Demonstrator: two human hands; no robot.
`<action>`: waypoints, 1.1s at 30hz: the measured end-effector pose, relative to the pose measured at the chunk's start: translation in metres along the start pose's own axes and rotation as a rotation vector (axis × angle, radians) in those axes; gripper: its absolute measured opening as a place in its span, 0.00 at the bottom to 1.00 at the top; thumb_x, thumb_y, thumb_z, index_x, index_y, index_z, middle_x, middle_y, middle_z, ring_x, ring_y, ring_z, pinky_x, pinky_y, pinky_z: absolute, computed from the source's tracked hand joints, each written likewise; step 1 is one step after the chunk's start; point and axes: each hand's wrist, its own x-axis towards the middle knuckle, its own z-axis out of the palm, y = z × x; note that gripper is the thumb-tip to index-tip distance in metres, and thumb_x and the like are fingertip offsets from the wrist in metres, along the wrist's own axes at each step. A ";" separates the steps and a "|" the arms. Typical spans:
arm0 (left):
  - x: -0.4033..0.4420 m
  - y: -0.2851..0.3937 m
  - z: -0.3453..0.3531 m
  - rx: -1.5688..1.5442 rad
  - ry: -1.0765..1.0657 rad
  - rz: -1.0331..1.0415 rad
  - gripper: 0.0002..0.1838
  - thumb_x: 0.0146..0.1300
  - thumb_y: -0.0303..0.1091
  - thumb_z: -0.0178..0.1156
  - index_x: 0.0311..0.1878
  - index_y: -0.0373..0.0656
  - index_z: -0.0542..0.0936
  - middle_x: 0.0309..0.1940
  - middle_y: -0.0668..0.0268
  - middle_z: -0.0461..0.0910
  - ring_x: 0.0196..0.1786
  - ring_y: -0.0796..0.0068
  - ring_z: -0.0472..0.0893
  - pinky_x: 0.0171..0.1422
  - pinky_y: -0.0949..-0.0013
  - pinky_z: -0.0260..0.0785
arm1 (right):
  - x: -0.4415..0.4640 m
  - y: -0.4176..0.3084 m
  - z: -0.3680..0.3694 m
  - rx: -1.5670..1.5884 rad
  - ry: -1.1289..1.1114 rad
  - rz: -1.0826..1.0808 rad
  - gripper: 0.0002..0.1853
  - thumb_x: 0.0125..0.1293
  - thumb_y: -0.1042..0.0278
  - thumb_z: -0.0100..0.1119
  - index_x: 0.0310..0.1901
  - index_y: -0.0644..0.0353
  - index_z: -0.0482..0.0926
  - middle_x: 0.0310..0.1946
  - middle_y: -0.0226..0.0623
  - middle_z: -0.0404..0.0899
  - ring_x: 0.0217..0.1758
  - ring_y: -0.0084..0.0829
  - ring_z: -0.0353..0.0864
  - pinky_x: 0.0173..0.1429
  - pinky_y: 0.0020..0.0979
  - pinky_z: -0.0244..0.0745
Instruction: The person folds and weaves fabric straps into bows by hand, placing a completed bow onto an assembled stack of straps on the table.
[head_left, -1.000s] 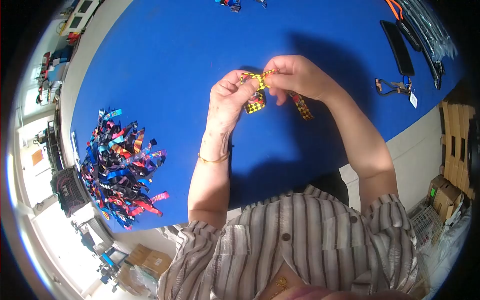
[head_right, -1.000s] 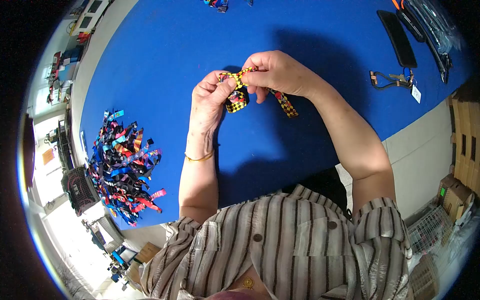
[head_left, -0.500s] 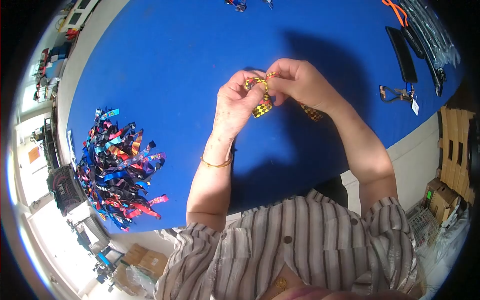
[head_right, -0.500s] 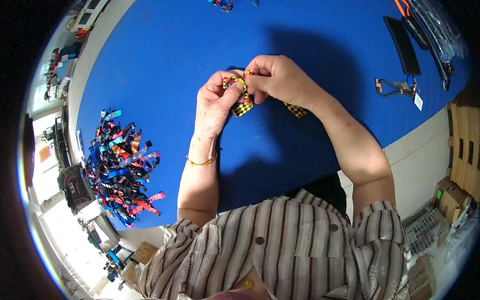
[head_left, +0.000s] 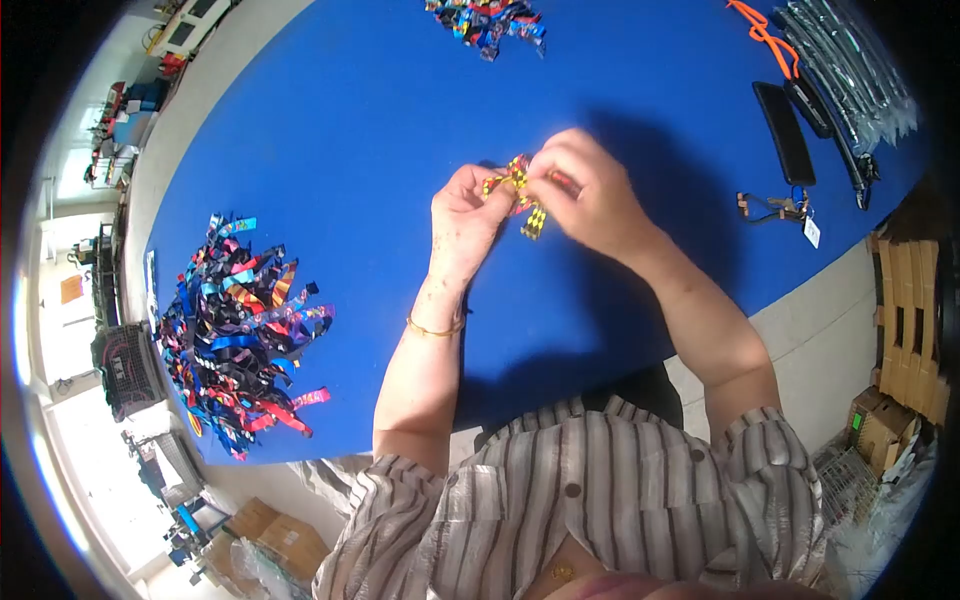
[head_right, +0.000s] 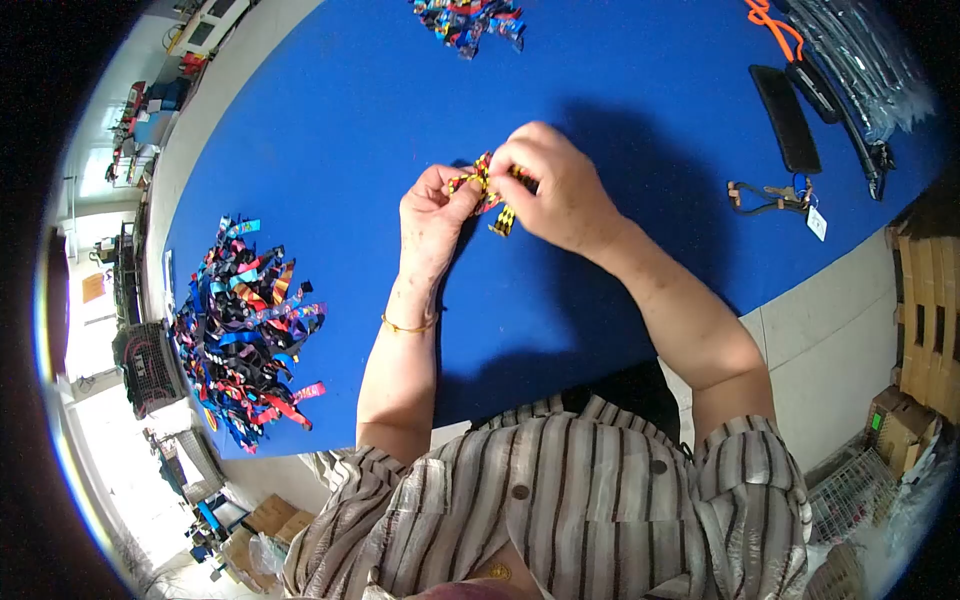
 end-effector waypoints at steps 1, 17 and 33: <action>0.000 0.000 -0.001 0.044 0.016 -0.038 0.01 0.72 0.21 0.63 0.43 0.38 0.81 0.38 0.69 0.85 0.37 0.85 0.80 0.45 0.78 0.73 | 0.000 0.001 0.000 -0.032 -0.005 -0.058 0.06 0.60 0.75 0.68 0.35 0.60 0.78 0.37 0.43 0.80 0.42 0.45 0.83 0.47 0.40 0.79; 0.000 -0.007 0.001 0.019 -0.028 0.020 0.01 0.73 0.24 0.63 0.44 0.37 0.82 0.34 0.73 0.83 0.35 0.89 0.75 0.39 0.81 0.69 | -0.002 0.007 0.004 -0.179 -0.065 -0.092 0.06 0.61 0.70 0.69 0.35 0.57 0.79 0.40 0.38 0.79 0.45 0.43 0.80 0.52 0.44 0.72; 0.001 -0.002 0.011 0.054 0.054 -0.011 0.04 0.68 0.24 0.63 0.36 0.39 0.79 0.28 0.76 0.78 0.31 0.90 0.71 0.35 0.79 0.66 | 0.006 0.000 0.008 -0.387 -0.095 -0.327 0.04 0.57 0.74 0.62 0.32 0.61 0.76 0.37 0.40 0.77 0.42 0.44 0.77 0.50 0.45 0.70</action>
